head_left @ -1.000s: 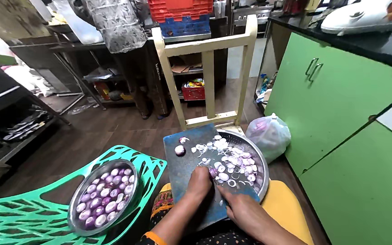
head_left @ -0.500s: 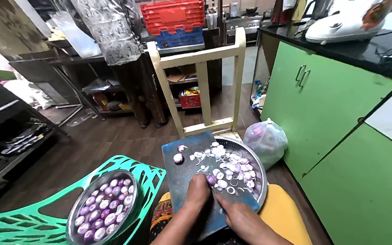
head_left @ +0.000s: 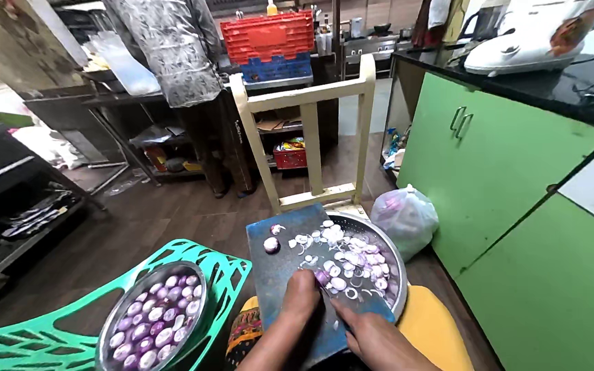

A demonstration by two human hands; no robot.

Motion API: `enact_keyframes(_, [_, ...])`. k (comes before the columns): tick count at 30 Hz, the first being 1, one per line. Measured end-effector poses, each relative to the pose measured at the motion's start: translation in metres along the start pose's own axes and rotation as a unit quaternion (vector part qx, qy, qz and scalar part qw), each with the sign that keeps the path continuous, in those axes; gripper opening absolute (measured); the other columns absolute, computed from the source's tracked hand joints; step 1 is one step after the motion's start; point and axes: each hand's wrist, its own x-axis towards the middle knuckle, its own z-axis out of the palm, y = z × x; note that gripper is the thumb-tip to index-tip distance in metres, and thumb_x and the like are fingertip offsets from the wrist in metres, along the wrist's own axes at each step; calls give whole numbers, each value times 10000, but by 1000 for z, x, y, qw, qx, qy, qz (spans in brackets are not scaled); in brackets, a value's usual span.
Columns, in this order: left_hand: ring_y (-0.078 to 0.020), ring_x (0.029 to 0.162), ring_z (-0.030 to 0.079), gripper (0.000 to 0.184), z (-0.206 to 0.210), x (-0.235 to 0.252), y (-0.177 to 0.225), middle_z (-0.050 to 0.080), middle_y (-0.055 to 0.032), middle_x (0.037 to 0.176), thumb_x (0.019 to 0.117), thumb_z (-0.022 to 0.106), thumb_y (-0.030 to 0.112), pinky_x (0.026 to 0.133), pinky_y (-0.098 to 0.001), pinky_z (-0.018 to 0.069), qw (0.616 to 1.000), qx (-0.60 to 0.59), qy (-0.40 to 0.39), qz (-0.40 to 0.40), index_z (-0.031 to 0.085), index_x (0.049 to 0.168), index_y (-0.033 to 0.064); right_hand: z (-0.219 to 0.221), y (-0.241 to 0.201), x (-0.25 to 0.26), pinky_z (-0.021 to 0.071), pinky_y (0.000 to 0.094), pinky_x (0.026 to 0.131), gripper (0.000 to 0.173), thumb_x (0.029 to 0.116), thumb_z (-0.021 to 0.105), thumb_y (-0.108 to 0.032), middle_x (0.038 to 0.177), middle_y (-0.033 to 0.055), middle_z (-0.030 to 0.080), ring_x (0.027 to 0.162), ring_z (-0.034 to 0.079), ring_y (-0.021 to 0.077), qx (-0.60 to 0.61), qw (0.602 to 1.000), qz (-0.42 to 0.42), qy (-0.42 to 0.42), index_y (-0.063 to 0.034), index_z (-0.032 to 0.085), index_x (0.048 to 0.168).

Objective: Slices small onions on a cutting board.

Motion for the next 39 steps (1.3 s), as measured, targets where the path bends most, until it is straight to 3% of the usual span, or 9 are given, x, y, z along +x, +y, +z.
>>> enact_keyframes(3, [-330,1074,706,165,8,-1,3,736,-169,1064,939,652,151,954,-518,570,1000,-2,-7,1,751,964,21,9,0,17,567,610,825,679,1020,511,-195,1011,202,723,946,713,414,4,1000,20,-16,-299,273,1647])
enact_keyframes(7, [-307,1108,700,238,10,-1,-8,735,-164,1096,990,582,184,999,-485,559,1000,-11,16,24,747,1009,13,11,13,-4,563,613,813,671,1023,524,-203,948,203,734,903,719,423,8,1000,15,-18,-328,295,1641])
enact_keyframes(13, [-317,1088,708,244,-19,19,-21,742,-177,1085,1007,625,199,1009,-506,550,998,-40,33,16,746,1084,2,7,11,-10,554,626,789,631,1031,536,-248,910,199,733,871,717,420,39,999,-22,-21,-338,339,1624])
enact_keyframes(17, [-374,1193,656,362,-60,59,-47,668,-212,1280,939,728,186,1031,-562,535,990,-8,125,-58,692,1263,28,8,30,18,558,635,807,658,1004,571,-245,974,203,738,904,719,421,54,998,8,12,-369,353,1613])
enact_keyframes(20, [-394,1292,603,511,-69,83,-68,615,-235,1384,934,762,257,1091,-563,494,993,17,74,-93,635,1379,41,-9,51,26,545,639,863,673,1000,574,-234,1046,224,731,970,709,439,48,995,73,54,-350,342,1622])
enact_keyframes(24, [-354,1228,657,322,-64,84,-72,711,-193,1243,1000,642,253,1075,-552,507,995,29,68,-69,722,1245,61,-15,57,14,558,619,839,671,1015,555,-245,1008,210,730,930,715,426,50,987,103,113,-332,309,1634])
enact_keyframes(30, [-289,1092,714,324,-28,26,-20,755,-141,1123,892,778,255,1019,-511,552,997,-35,-17,60,756,1135,43,4,38,4,558,637,813,668,1021,517,-219,980,211,732,924,716,437,30,996,68,57,-354,294,1636])
enact_keyframes(34, [-329,1083,710,265,-15,3,7,736,-172,1087,987,642,266,962,-533,572,999,21,-23,33,747,1039,28,3,28,11,554,645,827,700,998,547,-196,1022,217,724,965,706,444,4,998,60,35,-360,299,1632])
enact_keyframes(39, [-340,1116,700,245,-23,12,14,729,-186,1128,977,654,224,985,-535,564,996,70,-53,23,745,1047,7,-2,-2,21,557,629,838,661,1011,518,-143,1052,222,721,987,706,441,-6,998,35,42,-292,330,1627])
